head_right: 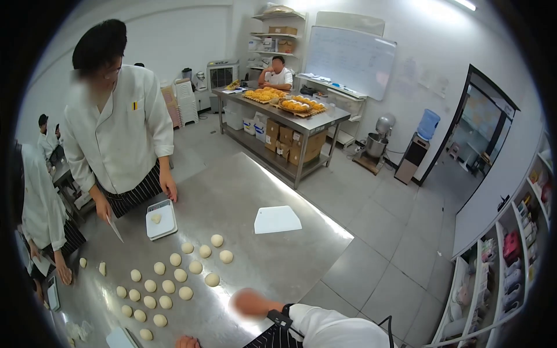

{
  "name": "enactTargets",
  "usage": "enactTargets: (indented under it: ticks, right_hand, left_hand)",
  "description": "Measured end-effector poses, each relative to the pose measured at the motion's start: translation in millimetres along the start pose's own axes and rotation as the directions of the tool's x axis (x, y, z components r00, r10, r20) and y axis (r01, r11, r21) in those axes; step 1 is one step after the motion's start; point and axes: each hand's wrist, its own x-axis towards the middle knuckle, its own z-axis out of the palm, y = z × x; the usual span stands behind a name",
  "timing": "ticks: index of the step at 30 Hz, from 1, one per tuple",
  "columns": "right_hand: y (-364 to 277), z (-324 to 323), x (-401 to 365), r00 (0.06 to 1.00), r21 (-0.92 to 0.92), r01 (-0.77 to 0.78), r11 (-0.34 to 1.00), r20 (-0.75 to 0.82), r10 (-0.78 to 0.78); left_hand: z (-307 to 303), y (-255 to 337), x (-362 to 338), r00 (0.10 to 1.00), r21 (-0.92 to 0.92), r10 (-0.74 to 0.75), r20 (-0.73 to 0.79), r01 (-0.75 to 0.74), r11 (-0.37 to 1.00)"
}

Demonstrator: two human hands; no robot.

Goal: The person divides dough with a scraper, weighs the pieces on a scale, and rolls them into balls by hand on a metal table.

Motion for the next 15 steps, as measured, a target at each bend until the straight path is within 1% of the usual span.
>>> enactTargets:
  ticks: [1, 2, 3, 4, 5, 6, 7, 8, 9, 10, 11, 12, 13, 14, 15]
  right_hand:
    - [-4, -5, -8, 0.999, 0.079, -0.026, 0.997, 0.032, 0.024]
    - [-15, -8, -14, 1.0, 0.071, -0.02, 0.997, 0.022, 0.019]
    - [-27, -7, -18, 0.999, 0.124, 0.03, 0.992, -0.021, -0.028]
    - [-30, -9, -17, 0.995, 0.17, 0.082, 0.982, -0.063, -0.073]
    - [-40, -1, -14, 0.996, 0.176, 0.07, 0.982, -0.073, -0.058]
    - [-46, 7, -7, 0.998, 0.136, 0.067, 0.988, 0.001, -0.068]
    - [-53, 15, 0, 0.994, 0.1, 0.063, 0.993, 0.08, -0.072]
    - [-57, 25, 13, 0.991, 0.106, 0.133, 0.985, 0.02, -0.136]
    - [-54, 33, 24, 0.99, 0.095, 0.111, 0.989, 0.081, -0.119]
    - [-51, 39, 31, 0.985, 0.087, 0.088, 0.992, 0.142, -0.1]
    - [-41, 41, 37, 0.985, 0.081, 0.086, 0.993, 0.142, -0.096]
    - [-31, 41, 42, 0.99, 0.083, 0.086, 0.993, 0.1, -0.094]
    - [-22, 38, 45, 0.993, 0.085, 0.091, 0.992, 0.061, -0.096]
    - [-16, 33, 43, 0.993, 0.081, 0.092, 0.992, 0.066, -0.097]
    - [-7, 23, 39, 0.997, 0.1, 0.064, 0.993, 0.034, -0.067]
  left_hand:
    - [0, 4, -13, 1.0, -0.075, -0.017, 0.017, 0.019, 0.997]
    - [-1, 11, -14, 0.999, -0.148, -0.032, 0.03, 0.036, 0.988]
    - [-2, 18, -10, 1.0, -0.138, -0.019, 0.019, 0.021, 0.99]
    - [0, 30, -2, 0.999, -0.138, -0.028, 0.04, 0.033, 0.99]
    - [-2, 37, -8, 0.995, -0.137, -0.045, 0.09, 0.057, 0.989]
    - [-1, 43, -2, 0.994, -0.138, -0.04, 0.103, 0.054, 0.989]
    - [1, 52, 12, 0.999, -0.175, -0.003, 0.035, 0.009, 0.984]
    - [6, 56, 22, 0.999, -0.207, 0.033, -0.037, -0.04, 0.978]
    - [15, 54, 31, 0.999, -0.211, 0.038, -0.031, -0.044, 0.977]
    - [23, 46, 40, 0.992, -0.165, 0.062, -0.109, -0.08, 0.983]
    - [27, 38, 50, 0.976, -0.116, 0.091, -0.196, -0.116, 0.986]
    - [23, 32, 55, 0.975, -0.119, 0.096, -0.199, -0.121, 0.985]
    - [17, 27, 58, 0.988, -0.074, 0.082, -0.132, -0.093, 0.993]
    - [10, 21, 58, 0.996, -0.028, 0.063, -0.064, -0.065, 0.998]
    - [12, 12, 55, 0.995, -0.034, 0.062, -0.076, -0.065, 0.997]
